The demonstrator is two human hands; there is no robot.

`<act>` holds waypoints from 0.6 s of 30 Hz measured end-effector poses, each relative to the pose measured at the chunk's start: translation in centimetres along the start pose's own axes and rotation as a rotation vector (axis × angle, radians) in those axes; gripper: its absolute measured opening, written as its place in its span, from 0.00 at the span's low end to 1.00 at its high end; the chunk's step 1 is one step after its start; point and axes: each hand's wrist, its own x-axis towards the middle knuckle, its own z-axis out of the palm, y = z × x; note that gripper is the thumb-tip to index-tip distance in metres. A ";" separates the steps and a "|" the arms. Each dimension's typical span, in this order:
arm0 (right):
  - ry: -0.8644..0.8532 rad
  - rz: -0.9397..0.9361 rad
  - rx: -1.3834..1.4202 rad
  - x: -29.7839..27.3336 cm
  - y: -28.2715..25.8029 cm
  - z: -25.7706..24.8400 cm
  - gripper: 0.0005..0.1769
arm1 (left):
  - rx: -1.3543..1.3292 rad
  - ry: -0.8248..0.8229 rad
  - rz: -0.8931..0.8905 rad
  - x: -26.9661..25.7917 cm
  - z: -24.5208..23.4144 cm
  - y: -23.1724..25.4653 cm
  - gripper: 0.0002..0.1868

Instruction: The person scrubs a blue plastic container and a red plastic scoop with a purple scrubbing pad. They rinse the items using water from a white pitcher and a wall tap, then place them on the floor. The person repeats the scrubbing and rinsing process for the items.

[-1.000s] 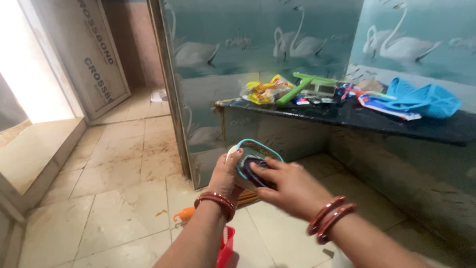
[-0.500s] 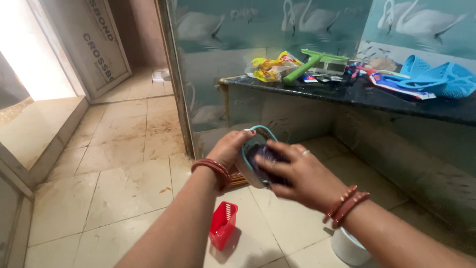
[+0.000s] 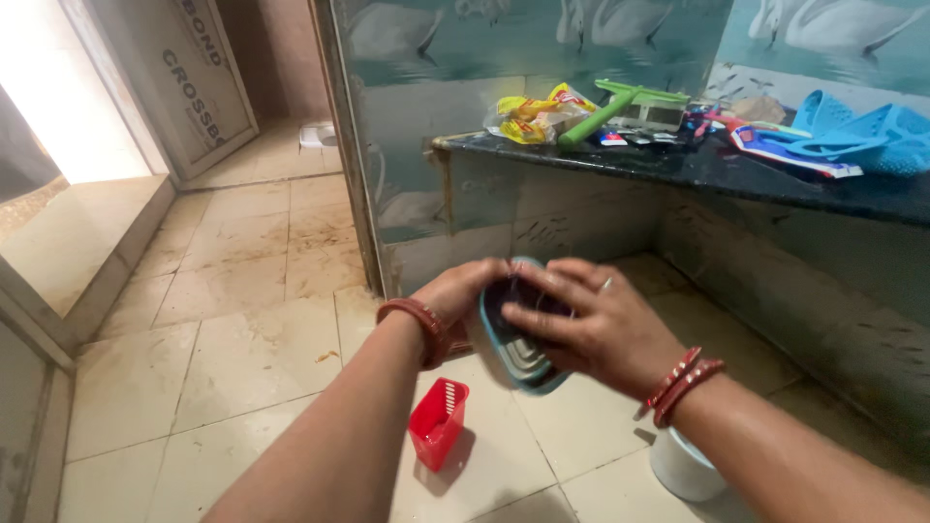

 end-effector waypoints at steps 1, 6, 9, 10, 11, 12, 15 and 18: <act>0.006 0.097 0.006 0.2 -0.1 0.1 0.33 | -0.055 0.023 -0.001 0.1 0.2 0.2 0.21; -0.097 0.671 0.096 1.9 -0.7 0.8 0.34 | -0.085 -0.106 0.283 1.7 0.0 0.4 0.19; 0.007 0.964 0.389 2.9 -1.4 2.2 0.33 | -0.139 -0.152 0.321 3.1 -0.5 -0.8 0.19; -0.009 0.874 0.357 2.7 -1.3 2.2 0.33 | -0.159 -0.182 0.335 3.6 -0.8 -0.9 0.19; -0.025 0.781 0.326 2.4 -1.6 2.3 0.34 | -0.172 -0.137 0.314 4.0 -1.1 -1.0 0.18; -0.041 0.689 0.295 2.0 -1.8 2.4 0.35 | -0.185 -0.093 0.293 4.2 -1.3 -1.2 0.18; -0.134 0.366 0.208 -0.2 -1.9 2.2 0.34 | -0.157 0.024 0.277 4.1 -2.9 -1.3 0.20; -0.333 0.319 0.087 -2.6 -1.3 2.0 0.38 | -0.077 0.126 0.180 3.2 -3.6 -0.8 0.21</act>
